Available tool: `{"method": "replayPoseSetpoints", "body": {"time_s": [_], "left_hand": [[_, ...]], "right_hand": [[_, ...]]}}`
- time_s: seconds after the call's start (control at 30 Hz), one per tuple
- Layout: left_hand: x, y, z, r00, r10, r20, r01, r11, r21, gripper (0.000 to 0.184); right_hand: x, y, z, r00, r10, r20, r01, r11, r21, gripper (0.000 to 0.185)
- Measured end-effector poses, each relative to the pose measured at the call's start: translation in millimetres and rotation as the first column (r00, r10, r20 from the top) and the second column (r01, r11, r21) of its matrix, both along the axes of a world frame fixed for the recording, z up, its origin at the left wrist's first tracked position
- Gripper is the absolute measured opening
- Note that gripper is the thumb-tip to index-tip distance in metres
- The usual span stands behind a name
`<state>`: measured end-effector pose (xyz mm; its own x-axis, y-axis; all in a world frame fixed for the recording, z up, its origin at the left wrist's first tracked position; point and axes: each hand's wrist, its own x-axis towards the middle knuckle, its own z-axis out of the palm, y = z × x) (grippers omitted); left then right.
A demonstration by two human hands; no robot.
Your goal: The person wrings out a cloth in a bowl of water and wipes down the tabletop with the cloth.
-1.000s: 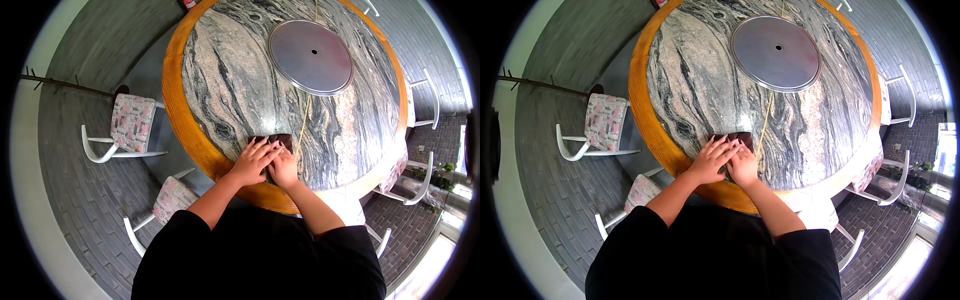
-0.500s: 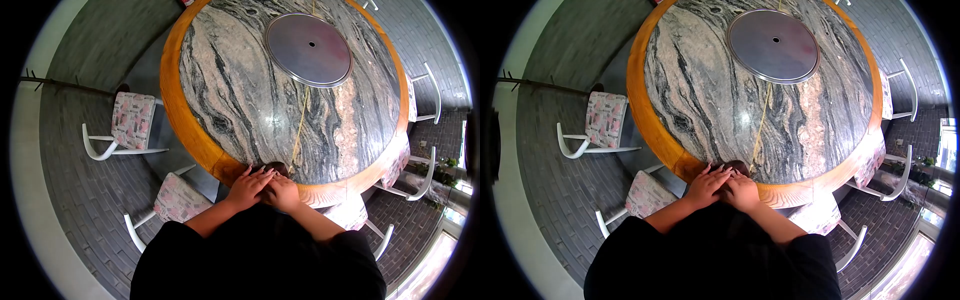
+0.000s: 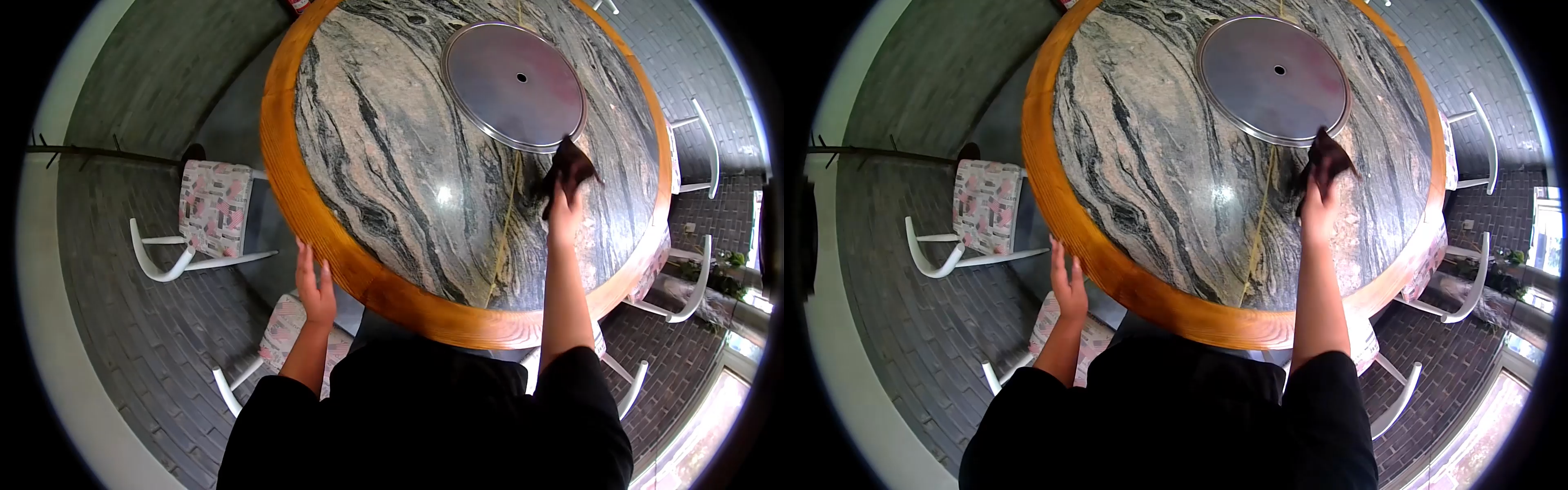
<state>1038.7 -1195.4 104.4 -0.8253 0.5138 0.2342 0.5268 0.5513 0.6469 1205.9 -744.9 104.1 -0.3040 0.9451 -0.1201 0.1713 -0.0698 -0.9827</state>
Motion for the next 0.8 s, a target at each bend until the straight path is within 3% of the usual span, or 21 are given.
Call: {"method": "replayPoseSetpoints", "body": {"time_s": [0.03, 0.07, 0.13, 0.23, 0.27, 0.4, 0.5, 0.53, 0.6, 0.73, 0.8], "left_hand": [[-11, 1, -5, 0.984, 0.129, 0.123, -0.141, 0.985, 0.101, 0.051], [-21, 0, -13, 0.985, 0.124, 0.122, -0.136, 0.986, 0.098, 0.051], [-38, -3, -30, 0.908, 0.164, 0.385, -0.325, 0.856, 0.401, 0.049], [-57, -13, -37, 0.904, 0.156, 0.398, -0.294, 0.902, 0.316, 0.05], [-63, -15, -38, 0.908, 0.157, 0.388, -0.272, 0.925, 0.264, 0.05], [-88, -23, -50, 0.889, 0.148, 0.433, -0.273, 0.931, 0.242, 0.051], [-122, -24, -64, 0.796, 0.249, 0.552, -0.452, 0.851, 0.268, 0.055], [-131, -20, -63, 0.799, 0.236, 0.553, -0.439, 0.857, 0.269, 0.055], [-149, -13, -55, 0.679, 0.298, 0.671, -0.506, 0.852, 0.133, 0.057], [-169, 7, -53, 0.644, 0.149, 0.75, -0.445, 0.871, 0.209, 0.059], [-174, 13, -59, 0.67, 0.028, 0.742, -0.392, 0.862, 0.322, 0.062]], "right_hand": [[-21, 12, -13, 0.948, -0.012, 0.318, -0.071, 0.966, 0.247, 0.056], [-37, 20, -21, 0.8, -0.104, 0.591, -0.212, 0.872, 0.441, 0.053], [-79, -4, -27, 0.566, -0.192, 0.802, -0.359, 0.818, 0.449, 0.054], [-134, -61, -21, 0.552, -0.157, 0.819, -0.441, 0.778, 0.447, 0.061], [-146, -79, -21, 0.55, -0.119, 0.826, -0.493, 0.753, 0.437, 0.056], [-177, -131, -15, 0.57, -0.009, 0.822, -0.573, 0.712, 0.405, 0.059], [-169, -150, -20, 0.645, 0.09, 0.758, -0.663, 0.56, 0.497, 0.055], [-163, -148, -20, 0.646, 0.079, 0.759, -0.655, 0.569, 0.498, 0.055], [-145, -140, -19, 0.65, 0.164, 0.742, -0.695, 0.524, 0.492, 0.05], [-91, -129, -8, 0.631, 0.102, 0.769, -0.723, 0.438, 0.535, 0.036], [-58, -132, -2, 0.597, 0.002, 0.802, -0.693, 0.504, 0.515, 0.032]]}}
